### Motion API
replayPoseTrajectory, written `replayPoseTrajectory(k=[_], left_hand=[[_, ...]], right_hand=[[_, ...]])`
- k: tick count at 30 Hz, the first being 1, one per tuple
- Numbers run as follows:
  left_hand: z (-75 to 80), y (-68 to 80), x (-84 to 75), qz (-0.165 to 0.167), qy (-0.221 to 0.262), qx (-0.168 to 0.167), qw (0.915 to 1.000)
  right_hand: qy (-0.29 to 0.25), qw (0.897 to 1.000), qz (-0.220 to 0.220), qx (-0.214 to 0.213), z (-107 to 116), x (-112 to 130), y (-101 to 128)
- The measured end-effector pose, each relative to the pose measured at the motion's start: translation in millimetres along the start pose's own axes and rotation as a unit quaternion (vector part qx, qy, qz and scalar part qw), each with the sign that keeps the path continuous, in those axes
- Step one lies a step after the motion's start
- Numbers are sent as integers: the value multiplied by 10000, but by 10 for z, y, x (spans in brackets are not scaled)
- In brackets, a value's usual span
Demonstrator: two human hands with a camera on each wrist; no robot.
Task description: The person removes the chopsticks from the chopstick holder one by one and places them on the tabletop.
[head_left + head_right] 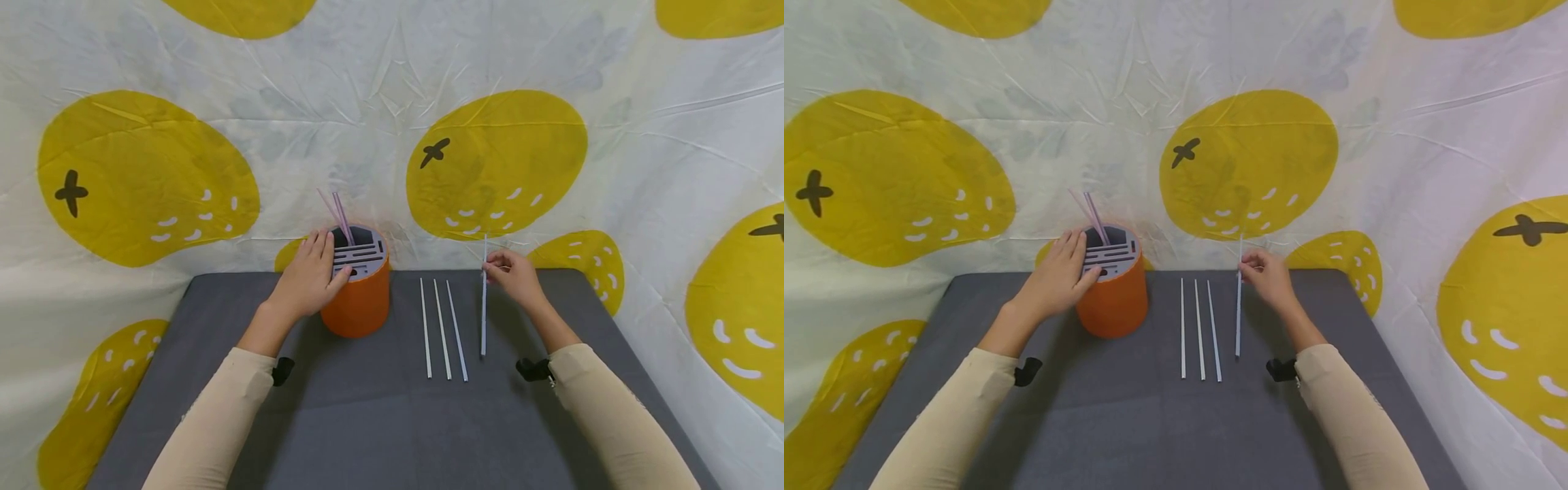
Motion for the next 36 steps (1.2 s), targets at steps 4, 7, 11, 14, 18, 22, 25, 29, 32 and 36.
replayPoseTrajectory(k=[4, 7, 11, 14, 18, 22, 25, 29, 32, 36], left_hand=[[1, 3, -8, -13, 11, -23, 10000], [-7, 3, -7, -11, -6, -14, 10000], [-15, 0, -5, 32, 20, 49, 10000], [-12, 0, -9, 54, 52, 76, 9999], [-8, 3, -13, 49, 25, 74, 10000], [-11, 7, -17, 35, -9, 45, 10000], [-21, 6, -20, 30, -4, 44, 10000], [-31, 7, -21, 35, 1, 26, 10000], [-25, 10, -17, 42, -16, -11, 10000], [-5, 10, -13, 27, -22, -60, 10000]], right_hand=[[115, 9993, -250, 264, -127, -146, 20], [244, 9982, -379, 405, -208, -238, 32], [340, 9967, -484, 553, -311, -332, 45], [325, 9956, -560, 677, -386, -392, 66], [315, 9940, -716, 759, -465, -473, 92], [221, 9916, -968, 825, -546, -552, 112], [7, 9882, -1241, 900, -617, -609, 133], [-176, 9824, -1583, 975, -705, -677, 157], [-145, 9800, -1710, 1010, -749, -686, 159], [-67, 9781, -1795, 1055, -788, -671, 141]])
Point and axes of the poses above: each hand's wrist, its own y-axis away from the middle knuckle, its own z-axis out of the back of the hand, x = y × z, the point moved 6 cm from there along -y, towards the middle knuckle, and after that the axes turned 14 degrees about y, right-handed, at the moved point
